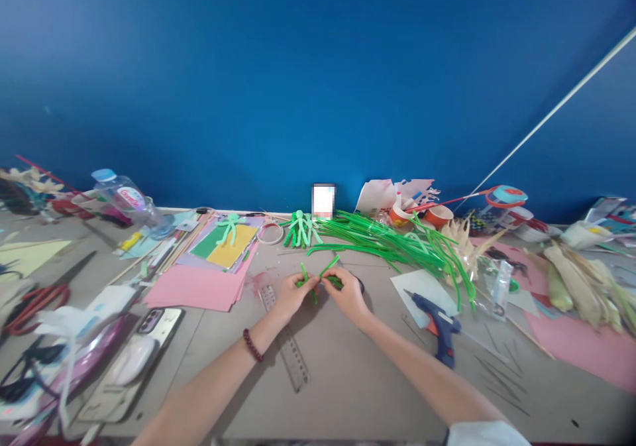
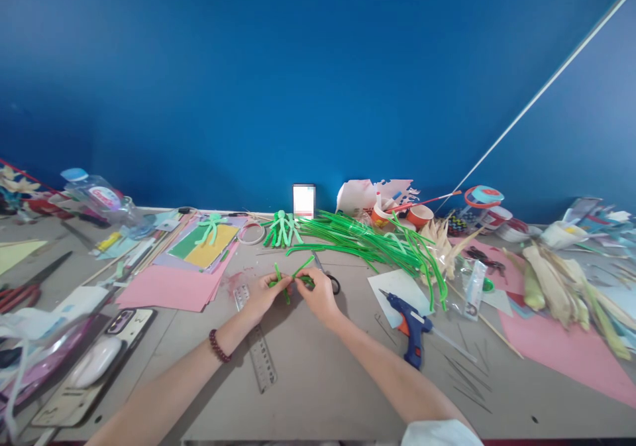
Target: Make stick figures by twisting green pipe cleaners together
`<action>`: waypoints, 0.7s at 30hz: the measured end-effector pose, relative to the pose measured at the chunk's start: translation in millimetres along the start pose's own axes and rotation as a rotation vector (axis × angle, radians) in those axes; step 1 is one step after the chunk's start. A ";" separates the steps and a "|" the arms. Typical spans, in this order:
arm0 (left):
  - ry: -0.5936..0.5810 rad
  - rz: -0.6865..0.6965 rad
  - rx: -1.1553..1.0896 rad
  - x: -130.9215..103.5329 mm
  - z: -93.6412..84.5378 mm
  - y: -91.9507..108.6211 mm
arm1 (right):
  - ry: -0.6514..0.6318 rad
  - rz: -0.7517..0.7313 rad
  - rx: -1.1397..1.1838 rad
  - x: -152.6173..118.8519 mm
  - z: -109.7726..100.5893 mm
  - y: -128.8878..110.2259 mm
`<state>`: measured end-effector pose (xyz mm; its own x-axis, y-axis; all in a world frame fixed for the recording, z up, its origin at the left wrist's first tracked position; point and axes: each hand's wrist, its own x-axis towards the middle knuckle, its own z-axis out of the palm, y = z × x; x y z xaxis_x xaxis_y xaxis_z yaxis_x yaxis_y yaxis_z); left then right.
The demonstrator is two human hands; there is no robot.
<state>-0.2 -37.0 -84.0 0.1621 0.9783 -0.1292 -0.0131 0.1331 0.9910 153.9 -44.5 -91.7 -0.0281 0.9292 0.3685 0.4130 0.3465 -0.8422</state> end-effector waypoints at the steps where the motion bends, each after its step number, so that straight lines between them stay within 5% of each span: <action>1: 0.008 0.003 0.012 -0.5 0.5 0.1 | -0.002 0.016 0.010 -0.1 0.4 -0.5; 11: 0.094 0.062 -0.075 -7.1 11.0 -5.7 | 0.098 -0.119 -0.109 -8.6 3.8 -6.7; 21: 0.099 -0.001 -0.154 -1.1 3.7 -6.7 | 0.033 -0.154 -0.155 -5.2 1.8 3.2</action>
<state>3.4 -39.6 -90.3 0.0644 0.9880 -0.1402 -0.1648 0.1491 0.9750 153.8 -47.9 -97.1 -0.0730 0.8615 0.5026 0.5414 0.4574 -0.7054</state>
